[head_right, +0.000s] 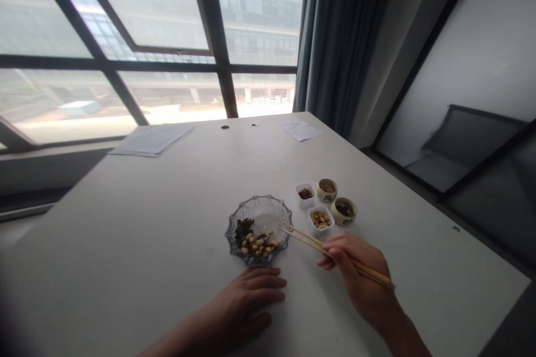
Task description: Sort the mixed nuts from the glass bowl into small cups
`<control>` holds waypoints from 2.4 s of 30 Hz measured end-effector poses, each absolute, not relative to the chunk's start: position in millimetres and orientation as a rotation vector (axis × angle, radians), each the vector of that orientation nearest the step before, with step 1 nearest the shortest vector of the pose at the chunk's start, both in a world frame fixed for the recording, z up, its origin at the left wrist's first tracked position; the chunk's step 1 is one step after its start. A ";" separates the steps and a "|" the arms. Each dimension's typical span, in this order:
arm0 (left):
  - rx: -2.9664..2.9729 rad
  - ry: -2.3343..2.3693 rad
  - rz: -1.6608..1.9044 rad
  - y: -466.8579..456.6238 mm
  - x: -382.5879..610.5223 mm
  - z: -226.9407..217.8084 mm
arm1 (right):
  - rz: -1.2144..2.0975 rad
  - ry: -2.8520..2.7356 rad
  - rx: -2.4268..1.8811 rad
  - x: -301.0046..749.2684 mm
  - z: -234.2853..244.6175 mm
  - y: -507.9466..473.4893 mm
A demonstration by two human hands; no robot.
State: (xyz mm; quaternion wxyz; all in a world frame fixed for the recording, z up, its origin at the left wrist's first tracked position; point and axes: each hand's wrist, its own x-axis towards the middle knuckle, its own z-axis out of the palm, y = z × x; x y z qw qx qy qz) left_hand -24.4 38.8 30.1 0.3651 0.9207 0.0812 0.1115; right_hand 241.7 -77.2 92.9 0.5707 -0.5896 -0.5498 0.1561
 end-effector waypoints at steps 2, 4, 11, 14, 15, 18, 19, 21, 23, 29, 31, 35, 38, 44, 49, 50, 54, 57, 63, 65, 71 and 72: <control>2.365 0.196 0.297 38.7 -24.6 28.7 | 0.460 -1.410 -1.377 235.1 90.9 -61.9; 2.361 0.187 0.309 38.5 -24.7 27.7 | 0.521 -1.458 -1.396 232.1 89.7 -47.6; 2.353 0.190 0.308 37.5 -25.1 27.8 | 0.663 -1.327 -1.458 230.6 76.0 -31.7; 2.351 0.185 0.323 37.4 -25.5 27.0 | 0.676 -1.240 -1.463 231.6 70.9 -35.0; 2.350 0.183 0.325 37.5 -25.6 26.5 | 0.677 -1.227 -1.461 232.1 70.6 -36.1; 2.352 0.185 0.326 37.8 -25.8 24.9 | 0.666 -1.210 -1.462 232.9 71.8 -38.6; 2.352 0.185 0.327 37.9 -25.9 24.6 | 0.657 -1.209 -1.466 233.0 72.4 -39.2; 2.351 0.188 0.326 38.0 -26.1 24.1 | 0.641 -1.210 -1.482 232.8 72.9 -40.4; 2.352 0.189 0.321 37.9 -26.2 24.1 | 0.624 -1.223 -1.499 232.3 72.6 -41.7; 2.356 0.187 0.323 37.7 -26.2 24.7 | 0.565 -1.270 -1.529 231.3 71.7 -45.2; 2.352 0.185 0.327 37.8 -26.1 25.4 | 0.556 -1.274 -1.527 231.1 72.0 -45.3; 2.349 0.185 0.317 37.8 -25.8 27.3 | 0.543 -1.246 -1.513 226.4 74.4 -44.6; 2.358 0.195 0.307 37.7 -25.6 27.5 | 0.512 -1.199 -1.512 218.5 78.0 -44.6; 2.355 0.191 0.318 37.6 -25.7 26.4 | 0.413 -1.205 -1.487 216.4 88.7 -52.5; 2.349 0.197 0.309 37.8 -26.0 28.0 | 0.131 -1.073 -1.501 234.4 107.5 -77.4; 2.350 0.197 0.306 37.9 -26.1 28.2 | 0.085 -1.024 -1.522 237.9 110.7 -82.8; 2.359 0.198 0.300 38.3 -25.8 27.3 | 0.092 -0.976 -1.540 244.9 112.0 -93.4; 2.366 0.201 0.304 38.7 -25.4 26.0 | 0.285 -1.058 -1.471 240.3 102.1 -84.1; 2.380 0.196 0.310 37.9 -25.9 25.5 | 0.528 -1.128 -1.437 217.8 79.2 -47.9; 2.377 0.194 0.318 37.5 -26.2 25.2 | 0.546 -1.135 -1.448 214.1 72.8 -41.0; 2.370 0.188 0.330 37.2 -26.2 24.1 | 0.611 -1.149 -1.467 214.7 57.8 -37.3; 2.371 0.190 0.328 37.2 -26.0 24.2 | 0.613 -1.128 -1.470 214.5 56.2 -37.5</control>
